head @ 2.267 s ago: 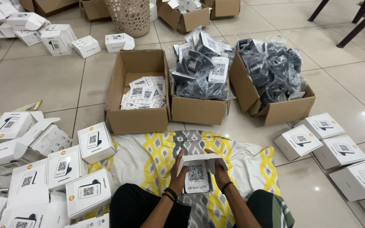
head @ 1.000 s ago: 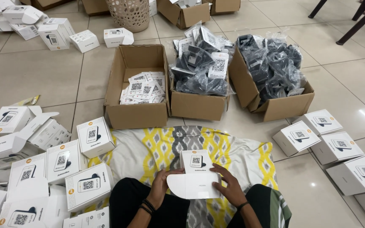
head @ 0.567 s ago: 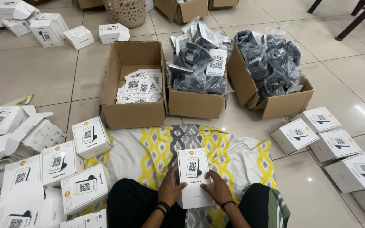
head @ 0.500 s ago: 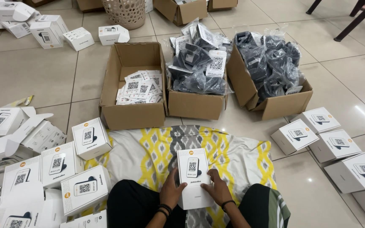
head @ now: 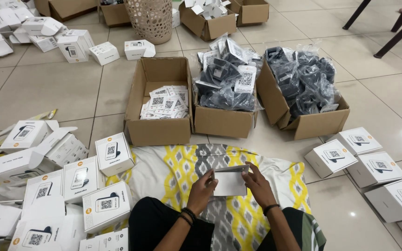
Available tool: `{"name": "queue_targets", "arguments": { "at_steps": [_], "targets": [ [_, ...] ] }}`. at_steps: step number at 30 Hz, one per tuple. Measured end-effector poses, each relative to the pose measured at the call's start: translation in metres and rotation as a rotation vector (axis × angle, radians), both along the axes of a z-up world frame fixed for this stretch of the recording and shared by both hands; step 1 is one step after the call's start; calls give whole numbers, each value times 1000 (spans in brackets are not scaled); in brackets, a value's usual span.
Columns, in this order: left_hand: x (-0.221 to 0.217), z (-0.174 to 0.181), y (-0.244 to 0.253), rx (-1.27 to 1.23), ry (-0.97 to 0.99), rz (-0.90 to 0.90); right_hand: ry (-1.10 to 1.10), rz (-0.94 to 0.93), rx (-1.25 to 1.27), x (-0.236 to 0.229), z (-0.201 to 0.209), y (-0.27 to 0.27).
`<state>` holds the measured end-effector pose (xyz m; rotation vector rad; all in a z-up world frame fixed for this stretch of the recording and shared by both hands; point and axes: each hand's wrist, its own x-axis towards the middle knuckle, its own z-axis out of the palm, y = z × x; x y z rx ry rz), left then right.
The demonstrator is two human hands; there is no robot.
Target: The person packs electronic components into retail boxes and applies QR labels.
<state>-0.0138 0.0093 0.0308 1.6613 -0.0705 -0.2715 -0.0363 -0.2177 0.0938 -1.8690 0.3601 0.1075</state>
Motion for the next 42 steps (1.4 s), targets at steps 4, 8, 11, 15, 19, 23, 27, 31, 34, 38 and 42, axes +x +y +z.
{"name": "queue_targets", "arguments": {
  "at_steps": [4, 8, 11, 15, 19, 23, 27, 31, 34, 38, 42],
  "targets": [
    [19, 0, -5, 165, -157, 18, -112, 58, -222, 16, -20, -16],
    [27, 2, -3, 249, -215, -7, -114, 88, -327, 16, -9, -21],
    [20, 33, -5, 356, -51, -36, -13, 129, -449, 15, 4, -19],
    [24, 18, -4, 272, 180, -87, 60, 155, -513, 18, -44, -32],
    [27, -6, -9, 345, -185, -42, -272, 167, -469, 19, -86, -27],
    [24, -3, -21, 442, -263, 1, -113, 34, -286, 18, -89, -10],
    [45, -29, -21, 513, -476, 1, 29, 35, -162, 20, -64, -8],
    [51, -3, -19, 95, 390, -133, 223, 63, 135, 25, -52, -6],
    [48, 1, -24, -31, 426, -148, 261, -1, 420, 26, -58, -10],
    [43, -41, -48, 11, 122, -178, 171, -144, 571, 2, -41, -17],
    [22, 9, -96, -28, 49, -288, 59, -387, 659, -23, -65, -66]
  ]
}}
